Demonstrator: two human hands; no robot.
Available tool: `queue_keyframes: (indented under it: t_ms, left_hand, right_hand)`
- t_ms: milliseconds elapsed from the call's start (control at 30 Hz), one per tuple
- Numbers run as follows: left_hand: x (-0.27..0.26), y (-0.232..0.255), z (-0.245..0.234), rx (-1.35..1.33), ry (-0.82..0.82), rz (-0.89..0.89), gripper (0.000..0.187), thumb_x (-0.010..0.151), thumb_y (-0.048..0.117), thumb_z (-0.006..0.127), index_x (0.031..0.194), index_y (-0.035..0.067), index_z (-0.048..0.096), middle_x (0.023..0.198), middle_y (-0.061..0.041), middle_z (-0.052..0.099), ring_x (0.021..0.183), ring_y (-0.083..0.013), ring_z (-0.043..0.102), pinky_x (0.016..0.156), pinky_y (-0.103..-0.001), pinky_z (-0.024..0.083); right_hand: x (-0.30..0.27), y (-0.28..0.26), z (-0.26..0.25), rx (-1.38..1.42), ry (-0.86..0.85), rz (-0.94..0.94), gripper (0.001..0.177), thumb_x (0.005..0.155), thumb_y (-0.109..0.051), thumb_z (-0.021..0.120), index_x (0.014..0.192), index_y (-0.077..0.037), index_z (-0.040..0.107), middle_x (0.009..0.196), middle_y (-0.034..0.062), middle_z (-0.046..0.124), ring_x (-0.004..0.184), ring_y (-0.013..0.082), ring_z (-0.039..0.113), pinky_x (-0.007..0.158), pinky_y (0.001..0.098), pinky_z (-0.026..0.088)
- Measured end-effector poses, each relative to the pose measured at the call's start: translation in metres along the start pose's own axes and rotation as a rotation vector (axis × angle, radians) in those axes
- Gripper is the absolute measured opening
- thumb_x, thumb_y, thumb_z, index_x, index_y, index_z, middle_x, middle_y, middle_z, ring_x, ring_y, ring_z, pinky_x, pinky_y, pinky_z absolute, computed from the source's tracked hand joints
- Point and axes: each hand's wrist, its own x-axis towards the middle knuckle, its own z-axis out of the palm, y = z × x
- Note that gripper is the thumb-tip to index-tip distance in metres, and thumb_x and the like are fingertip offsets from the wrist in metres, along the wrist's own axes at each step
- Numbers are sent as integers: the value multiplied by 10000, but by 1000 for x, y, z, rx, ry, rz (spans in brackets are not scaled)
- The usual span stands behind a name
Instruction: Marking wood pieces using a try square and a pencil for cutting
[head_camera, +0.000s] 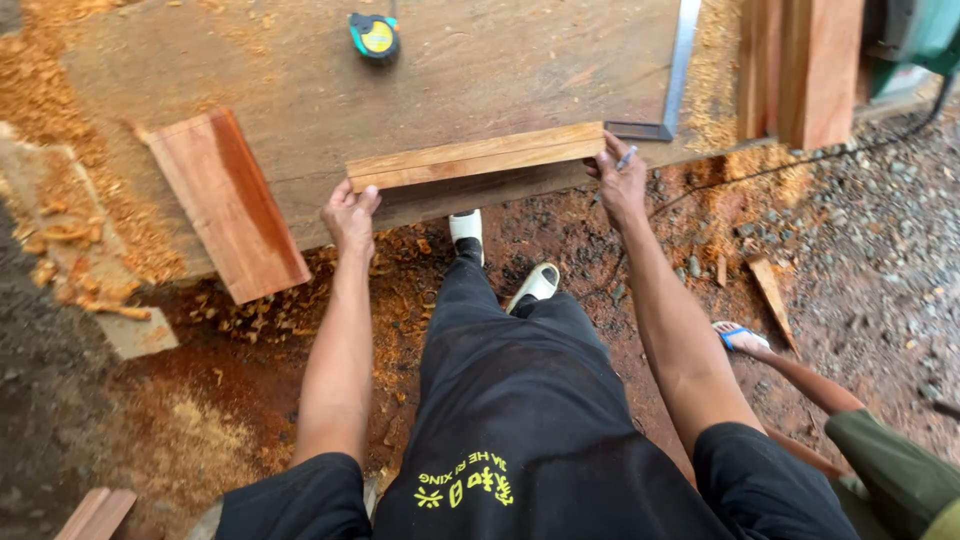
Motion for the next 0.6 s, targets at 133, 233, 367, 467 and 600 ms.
queue_keyframes:
  t_ms: [133,233,367,467,600]
  left_hand:
    - [0,3,0,-52,-9,-20,517,883,4,790,1360,19,591,1195,-193,719,1091,-256,710,923,-438,616]
    - [-1,6,-2,-59,-24,-24,534,882,9,793,1370,4,575,1197,-201,711,1100,-254,700,932,-446,607]
    - [3,8,-4,-56,-30,-34,534,874,19,801,1364,28,588,1194,-173,718,1083,-222,709,924,-415,619]
    - [-13,48,7,196,-27,-56,522,888,62,816,1361,66,596,1211,-171,715,1125,-292,707,912,-426,618]
    - [-25,93,45,1169,-227,480,1109,674,155,983,1582,154,346,1571,-244,373,1493,-430,240,1208,-642,118]
  right_hand:
    - [5,11,0,33,-5,-39,387,1041,45,509,1421,-20,546,1309,253,618,986,227,704,850,259,637]
    - [1,6,5,42,5,-50,387,1036,45,506,1420,2,531,1296,209,624,980,186,699,858,245,634]
    - [6,8,0,29,-14,-35,395,1039,53,502,1424,-24,546,1327,266,606,994,246,712,860,279,647]
    - [8,8,-9,-187,-40,-4,408,1077,-2,494,1475,-88,514,1258,251,646,962,253,728,806,323,631]
    - [11,-17,2,-1005,-82,-551,758,947,-282,791,1570,-90,402,1394,267,436,1207,354,480,988,427,433]
